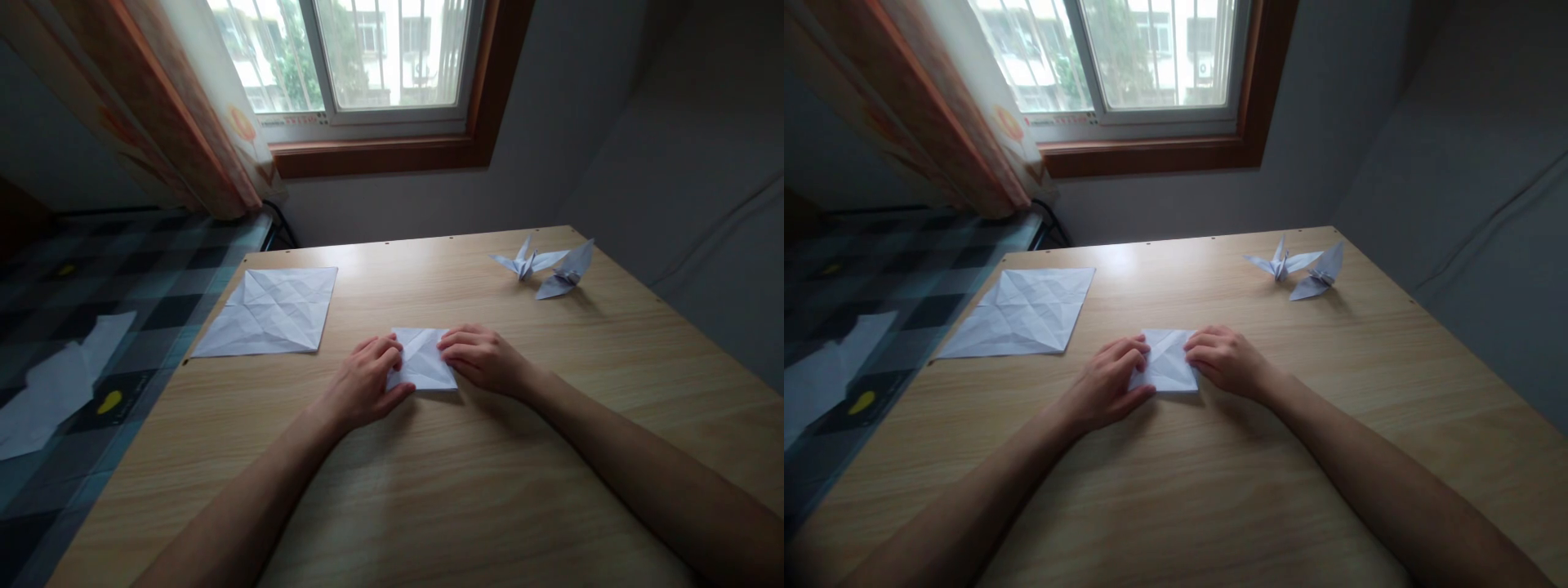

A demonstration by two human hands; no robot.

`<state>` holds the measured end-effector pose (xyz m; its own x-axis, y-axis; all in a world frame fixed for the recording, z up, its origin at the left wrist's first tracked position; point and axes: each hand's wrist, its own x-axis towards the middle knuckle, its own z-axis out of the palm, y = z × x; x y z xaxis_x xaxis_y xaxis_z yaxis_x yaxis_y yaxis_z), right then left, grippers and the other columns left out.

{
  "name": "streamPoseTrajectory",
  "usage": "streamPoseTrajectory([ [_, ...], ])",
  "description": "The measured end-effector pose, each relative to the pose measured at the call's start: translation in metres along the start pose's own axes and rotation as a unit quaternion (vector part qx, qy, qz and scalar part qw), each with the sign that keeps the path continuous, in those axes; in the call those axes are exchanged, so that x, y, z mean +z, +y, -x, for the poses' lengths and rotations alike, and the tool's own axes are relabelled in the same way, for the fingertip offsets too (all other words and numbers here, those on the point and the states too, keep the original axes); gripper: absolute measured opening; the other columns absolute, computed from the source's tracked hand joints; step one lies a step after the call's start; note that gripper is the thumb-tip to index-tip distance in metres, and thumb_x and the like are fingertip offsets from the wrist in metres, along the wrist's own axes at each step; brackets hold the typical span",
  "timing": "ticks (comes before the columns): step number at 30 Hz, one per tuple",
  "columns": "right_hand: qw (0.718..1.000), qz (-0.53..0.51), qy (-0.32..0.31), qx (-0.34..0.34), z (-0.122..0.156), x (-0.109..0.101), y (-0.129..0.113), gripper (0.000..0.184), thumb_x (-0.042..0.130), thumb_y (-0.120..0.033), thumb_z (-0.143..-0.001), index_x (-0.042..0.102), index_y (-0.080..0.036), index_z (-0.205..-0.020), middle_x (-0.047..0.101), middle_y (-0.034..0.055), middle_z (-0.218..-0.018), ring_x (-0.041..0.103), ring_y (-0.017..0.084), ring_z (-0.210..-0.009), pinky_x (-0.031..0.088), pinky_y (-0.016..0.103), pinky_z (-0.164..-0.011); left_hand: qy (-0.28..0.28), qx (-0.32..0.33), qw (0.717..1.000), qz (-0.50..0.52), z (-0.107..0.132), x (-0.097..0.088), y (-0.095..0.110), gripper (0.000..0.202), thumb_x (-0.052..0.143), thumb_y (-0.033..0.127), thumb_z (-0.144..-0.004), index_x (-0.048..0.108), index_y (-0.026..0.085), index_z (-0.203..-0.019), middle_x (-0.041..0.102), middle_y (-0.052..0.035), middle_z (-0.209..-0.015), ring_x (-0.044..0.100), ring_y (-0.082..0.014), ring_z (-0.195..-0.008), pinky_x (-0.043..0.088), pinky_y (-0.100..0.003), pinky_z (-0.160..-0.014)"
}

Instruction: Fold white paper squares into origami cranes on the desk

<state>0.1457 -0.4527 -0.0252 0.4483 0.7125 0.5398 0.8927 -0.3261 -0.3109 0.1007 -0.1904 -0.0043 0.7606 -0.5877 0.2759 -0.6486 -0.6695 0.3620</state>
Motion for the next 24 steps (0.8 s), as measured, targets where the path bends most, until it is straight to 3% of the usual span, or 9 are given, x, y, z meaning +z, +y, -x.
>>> streamPoseTrajectory([
  [4,0.999,0.019,0.034,-0.012,-0.005,-0.001,-0.010,0.016,0.046,-0.015,-0.096,0.061,-0.019,-0.091,0.070,0.0084,-0.096,0.063,0.020,-0.092,0.053,0.036,-0.082,0.010,0.008,1.000,-0.024,0.000,0.001,0.001,0.035,0.060,0.053,-0.083,0.050,0.021,-0.089,0.063,-0.0114,-0.109,0.056,-0.0297,-0.115,0.045,-0.045,-0.096],
  [7,0.996,0.042,0.071,-0.025,-0.007,0.000,-0.018,0.014,0.046,-0.013,-0.094,0.058,-0.020,-0.096,0.067,0.0088,-0.096,0.061,0.021,-0.093,0.054,0.037,-0.082,0.048,0.014,0.998,-0.045,0.001,0.002,0.002,0.041,0.060,0.056,-0.082,0.049,0.020,-0.097,0.062,-0.0115,-0.109,0.060,-0.0271,-0.101,0.048,-0.043,-0.088],
  [12,0.983,0.091,0.154,-0.034,-0.006,0.003,-0.026,0.018,0.050,-0.009,-0.091,0.055,-0.023,-0.101,0.060,0.0074,-0.099,0.059,0.022,-0.099,0.054,0.036,-0.082,0.105,0.000,0.986,-0.126,0.001,0.005,0.004,0.008,0.051,0.028,-0.085,0.050,0.020,-0.082,0.060,-0.0059,-0.085,0.057,-0.0203,-0.075,0.046,-0.033,-0.071],
  [15,0.969,0.132,0.204,-0.049,-0.005,0.004,-0.032,0.018,0.058,-0.009,-0.087,0.054,-0.024,-0.097,0.058,0.0058,-0.093,0.058,0.022,-0.093,0.053,0.034,-0.077,0.122,-0.004,0.980,-0.154,0.002,0.007,0.005,0.010,0.049,0.020,-0.083,0.048,0.021,-0.073,0.055,-0.0027,-0.074,0.052,-0.0171,-0.065,0.042,-0.029,-0.064],
  [17,0.972,0.137,0.172,-0.076,-0.007,0.006,-0.037,0.014,0.057,-0.009,-0.087,0.055,-0.022,-0.091,0.058,0.0046,-0.086,0.057,0.020,-0.085,0.050,0.033,-0.073,0.133,-0.008,0.978,-0.160,0.002,0.007,0.006,0.012,0.050,0.020,-0.082,0.047,0.021,-0.070,0.052,-0.0017,-0.071,0.050,-0.0158,-0.063,0.039,-0.028,-0.060],
  [20,0.984,0.148,0.050,-0.089,-0.012,0.011,-0.042,0.014,0.049,-0.009,-0.091,0.058,-0.019,-0.085,0.062,0.0052,-0.079,0.056,0.019,-0.075,0.048,0.033,-0.067,0.152,-0.013,0.974,-0.166,0.003,0.008,0.007,0.015,0.050,0.019,-0.083,0.046,0.020,-0.069,0.051,-0.0009,-0.069,0.048,-0.0141,-0.059,0.036,-0.026,-0.055],
  [24,0.987,0.149,-0.058,-0.034,-0.018,0.022,-0.041,0.022,0.045,-0.011,-0.092,0.061,-0.016,-0.106,0.067,0.0112,-0.099,0.059,0.024,-0.091,0.050,0.037,-0.077,0.168,0.002,0.971,-0.168,0.004,0.008,0.009,0.018,0.049,0.021,-0.086,0.046,0.020,-0.069,0.053,-0.0009,-0.070,0.049,-0.0126,-0.057,0.034,-0.025,-0.051],
])
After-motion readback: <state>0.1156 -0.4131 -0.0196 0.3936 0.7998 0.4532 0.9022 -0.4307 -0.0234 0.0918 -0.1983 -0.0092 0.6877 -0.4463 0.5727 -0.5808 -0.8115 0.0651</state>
